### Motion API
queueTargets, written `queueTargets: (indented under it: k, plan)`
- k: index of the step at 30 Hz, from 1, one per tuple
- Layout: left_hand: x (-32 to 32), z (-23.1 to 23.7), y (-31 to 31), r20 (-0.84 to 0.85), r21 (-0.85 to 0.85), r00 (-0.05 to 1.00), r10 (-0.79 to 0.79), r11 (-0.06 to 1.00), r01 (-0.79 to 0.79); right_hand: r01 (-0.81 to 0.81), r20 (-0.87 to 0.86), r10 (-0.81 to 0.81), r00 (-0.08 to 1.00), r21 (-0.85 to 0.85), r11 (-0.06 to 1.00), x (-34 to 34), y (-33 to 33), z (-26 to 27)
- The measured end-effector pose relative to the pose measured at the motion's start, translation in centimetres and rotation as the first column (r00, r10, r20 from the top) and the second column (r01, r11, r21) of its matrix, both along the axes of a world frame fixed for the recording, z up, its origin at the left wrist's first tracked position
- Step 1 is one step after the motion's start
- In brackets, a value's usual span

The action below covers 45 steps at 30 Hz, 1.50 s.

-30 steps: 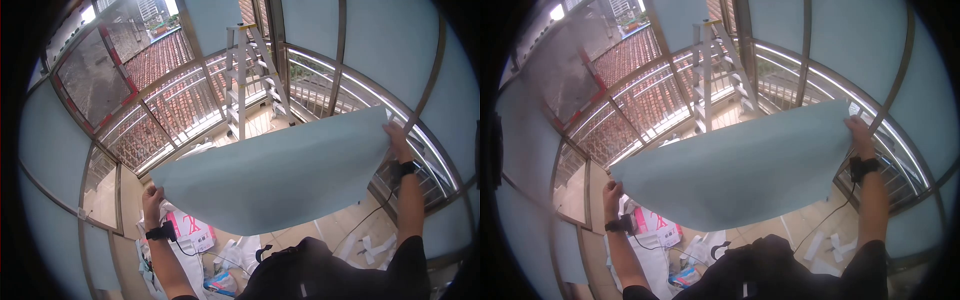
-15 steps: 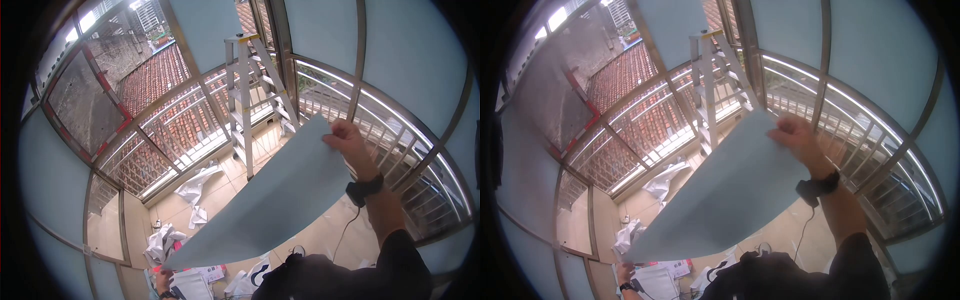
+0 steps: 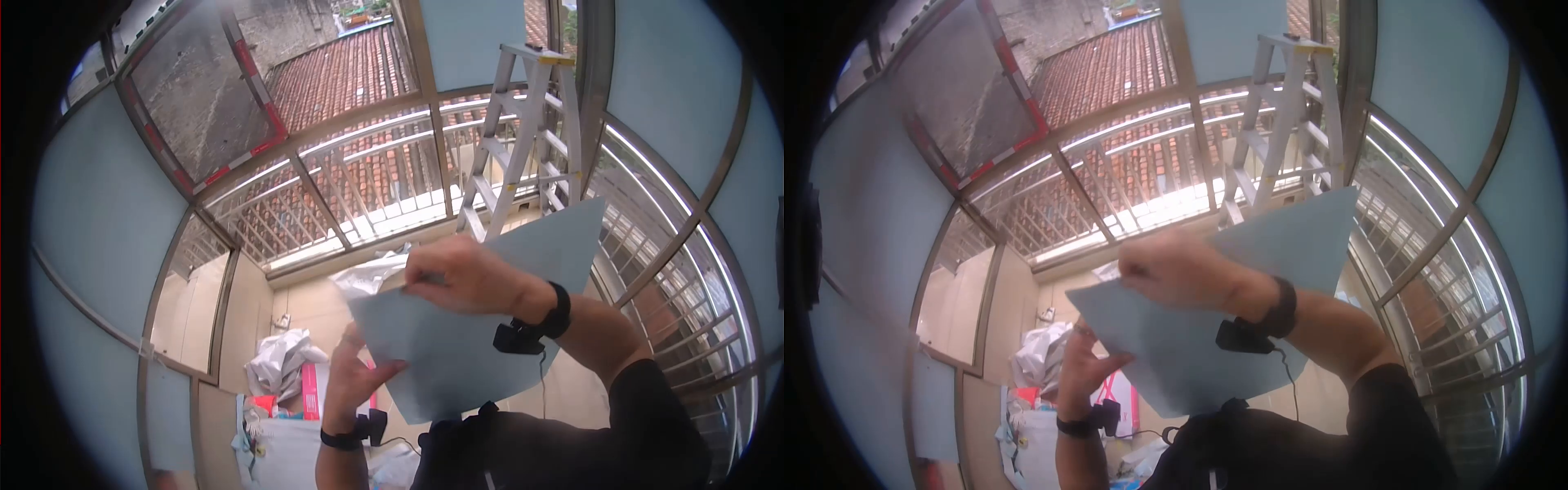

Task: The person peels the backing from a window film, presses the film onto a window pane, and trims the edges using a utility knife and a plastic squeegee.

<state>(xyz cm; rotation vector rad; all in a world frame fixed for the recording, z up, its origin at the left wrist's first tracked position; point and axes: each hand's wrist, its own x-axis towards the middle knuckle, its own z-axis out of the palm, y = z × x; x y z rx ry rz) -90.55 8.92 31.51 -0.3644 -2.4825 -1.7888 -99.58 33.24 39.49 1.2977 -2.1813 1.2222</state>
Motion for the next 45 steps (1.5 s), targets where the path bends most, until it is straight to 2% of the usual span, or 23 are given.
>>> queueTargets:
  k: [3,5,12,14,18,20,21,23,24,26,28,29,30,32,33,35,36,37,39,40,42,43,45]
  plan:
    - [-5.8,-0.2,0.0,0.095,0.102,0.991,0.09,0.99,-0.099,0.043,-0.085,-0.037,0.996,0.073,0.996,-4.0,-2.6,0.5]
    - [-8.9,0.8,-0.9,0.172,0.318,0.983,0.064,0.941,-0.117,0.034,-0.086,-0.032,0.996,0.031,0.999,-6.3,-3.8,0.6]
    - [-20.1,0.2,-3.9,0.009,0.289,1.0,0.027,0.957,-0.029,0.029,-0.077,-0.029,0.997,-0.01,1.0,-13.2,-5.3,-0.5]
    - [-23.7,-1.9,-6.7,0.089,0.159,0.989,-0.12,0.982,0.105,0.05,-0.084,-0.051,0.995,-0.022,0.999,-15.3,-5.6,-1.1]
    - [-29.1,-2.5,-10.0,0.183,-0.138,0.974,-0.133,0.977,0.159,0.038,-0.057,-0.041,0.998,-0.056,0.998,-20.3,-6.1,-2.6]
    - [-31.9,-3.2,-11.6,-0.223,-0.552,0.848,-0.48,0.78,0.296,0.028,-0.021,-0.029,0.999,-0.049,0.998,-23.4,-6.2,-3.9]
    - [-33.4,-3.1,-11.5,-0.216,-0.555,0.847,-0.485,0.775,0.302,0.008,0.006,-0.008,1.0,-0.039,0.999,-24.9,-6.2,-4.2]
    - [-36.4,-3.0,-10.8,-0.053,-0.611,0.976,-0.213,0.78,0.137,-0.028,0.006,0.028,1.0,-0.06,0.998,-27.8,-5.4,-4.5]
    - [-37.6,-2.6,-10.5,-0.037,-0.617,0.976,-0.213,0.773,0.146,-0.069,-0.001,0.069,0.998,-0.075,0.995,-29.6,-4.7,-4.4]
    - [-39.2,-1.1,-10.1,-0.168,-0.541,0.985,0.03,0.832,-0.118,0.001,0.008,0.0,1.0,-0.059,0.998,-33.1,-1.9,-4.2]
    - [-40.7,0.0,-10.6,-0.107,-0.619,0.942,0.318,0.72,-0.314,0.148,-0.014,-0.147,0.989,0.047,0.988,-37.3,2.3,-4.2]
    - [-42.0,0.3,-12.0,-0.239,-0.597,0.964,0.117,0.765,-0.241,0.242,-0.061,-0.238,0.969,0.068,0.968,-39.4,4.9,-3.4]
    - [-43.2,-0.1,-12.7,-0.206,-0.614,0.971,0.121,0.757,-0.224,0.363,-0.106,-0.356,0.928,0.051,0.931,-41.6,7.8,-2.9]
    - [-44.9,-0.4,-14.3,-0.096,-0.142,0.925,0.368,0.915,-0.378,0.617,-0.117,-0.608,0.785,0.074,0.783,-46.4,14.3,-1.6]
    - [-45.5,-0.3,-14.7,-0.07,-0.159,0.925,0.374,0.911,-0.38,0.74,-0.109,-0.732,0.673,0.067,0.67,-48.3,17.6,-0.8]
    - [-47.0,0.0,-15.2,-0.173,-0.305,0.81,0.56,0.752,-0.584,0.901,-0.103,-0.895,0.434,0.048,0.432,-52.9,24.7,0.1]
    - [-48.1,0.0,-15.4,-0.159,-0.308,0.812,0.561,0.753,-0.581,0.951,-0.21,-0.928,0.308,0.046,0.305,-54.9,29.0,0.4]
    - [-49.3,-0.1,-15.6,-0.139,-0.303,0.813,0.565,0.758,-0.578,0.984,-0.317,-0.932,0.174,0.022,0.176,-56.7,31.8,0.6]
    - [-52.0,-1.0,-16.4,-0.106,-0.315,0.82,0.563,0.763,-0.565,0.993,-0.051,-0.998,0.022,0.113,0.016,-58.7,32.1,2.8]
    - [-53.6,-1.8,-17.1,-0.099,-0.356,0.812,0.575,0.741,-0.569,0.991,-0.045,-0.999,0.018,0.131,0.012,-60.1,33.4,1.9]
    - [-56.9,-1.7,-15.9,-0.09,-0.397,0.806,0.585,0.721,-0.568,0.965,-0.444,-0.86,-0.252,-0.048,-0.258,-62.8,34.0,1.4]
    - [-59.0,-1.7,-14.9,-0.093,-0.428,0.843,0.53,0.743,-0.514,0.93,-0.335,-0.899,-0.282,0.136,-0.342,-63.5,34.2,1.9]
    - [-62.5,-0.5,-12.9,-0.104,-0.43,0.889,0.447,0.785,-0.445,0.919,-0.292,-0.91,-0.293,0.176,-0.353,-64.4,34.5,1.7]
